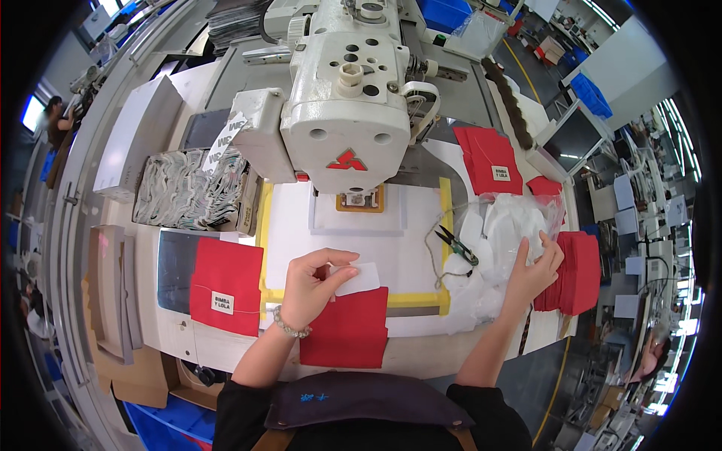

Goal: The person places white rectangular labels onto red fabric pieces and sews them using a sewing machine. They repeatedly pick up labels, align them on the fabric, guide the fabric under the needle, and trim threads with scissors. Finished pieces are stacked to the left.

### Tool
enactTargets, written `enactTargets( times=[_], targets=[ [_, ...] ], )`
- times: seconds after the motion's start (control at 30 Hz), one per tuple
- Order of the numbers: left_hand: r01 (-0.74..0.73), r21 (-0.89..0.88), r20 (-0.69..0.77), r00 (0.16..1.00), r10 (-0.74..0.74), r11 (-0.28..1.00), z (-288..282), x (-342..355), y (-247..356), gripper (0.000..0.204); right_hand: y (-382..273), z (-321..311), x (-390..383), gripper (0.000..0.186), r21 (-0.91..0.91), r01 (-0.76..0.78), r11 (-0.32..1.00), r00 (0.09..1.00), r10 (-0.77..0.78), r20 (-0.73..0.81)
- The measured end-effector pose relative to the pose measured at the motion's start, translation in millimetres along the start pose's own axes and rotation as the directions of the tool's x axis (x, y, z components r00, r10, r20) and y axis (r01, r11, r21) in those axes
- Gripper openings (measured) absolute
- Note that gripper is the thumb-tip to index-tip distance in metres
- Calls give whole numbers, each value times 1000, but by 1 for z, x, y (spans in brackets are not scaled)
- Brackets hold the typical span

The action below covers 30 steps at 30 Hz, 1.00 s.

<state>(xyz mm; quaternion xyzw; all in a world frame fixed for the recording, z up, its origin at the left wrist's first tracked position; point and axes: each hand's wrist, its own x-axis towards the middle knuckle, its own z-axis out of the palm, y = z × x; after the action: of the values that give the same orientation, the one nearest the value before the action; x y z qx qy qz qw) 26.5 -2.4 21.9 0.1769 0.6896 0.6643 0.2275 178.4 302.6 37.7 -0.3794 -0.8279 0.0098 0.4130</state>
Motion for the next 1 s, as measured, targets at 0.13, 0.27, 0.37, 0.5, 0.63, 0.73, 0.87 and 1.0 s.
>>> enactTargets(
  times=[0.13, 0.27, 0.37, 0.5, 0.63, 0.73, 0.87, 1.0],
  targets=[
    [-19, 61, 5, 1000, 19, 998, -2, 7, -1, 17, -45, 5, -22, 28, 494, -63, 867, 933, -125, 338],
    [-29, 58, 55, 998, 26, 998, 2, 6, -4, 17, -102, 6, -45, 29, 621, -368, 692, 594, -339, 730],
    [-199, 140, 117, 976, 183, 970, 4, 8, -16, 17, -117, 17, -53, 23, 681, -311, 663, 528, -476, 704],
    [-423, 314, 300, 894, 334, 850, -1, 21, -15, 22, -118, 54, -58, 19, 758, 169, 630, 663, -642, 386],
    [-608, 487, 503, 782, 368, 627, -10, 42, -30, 38, -112, 89, -57, 18, 560, 526, 641, 655, -725, 215],
    [-611, 590, 579, 776, 252, 527, -9, 51, -47, 50, -108, 102, -56, 21, 411, 614, 674, 632, -731, 257],
    [-626, 632, 593, 770, 235, 456, -4, 54, -58, 62, -109, 89, -57, 27, 353, 599, 719, 650, -694, 311],
    [-621, 669, 579, 780, 237, 407, 4, 54, -61, 69, -110, 77, -64, 32, 380, 560, 736, 629, -676, 383]
  ],
)
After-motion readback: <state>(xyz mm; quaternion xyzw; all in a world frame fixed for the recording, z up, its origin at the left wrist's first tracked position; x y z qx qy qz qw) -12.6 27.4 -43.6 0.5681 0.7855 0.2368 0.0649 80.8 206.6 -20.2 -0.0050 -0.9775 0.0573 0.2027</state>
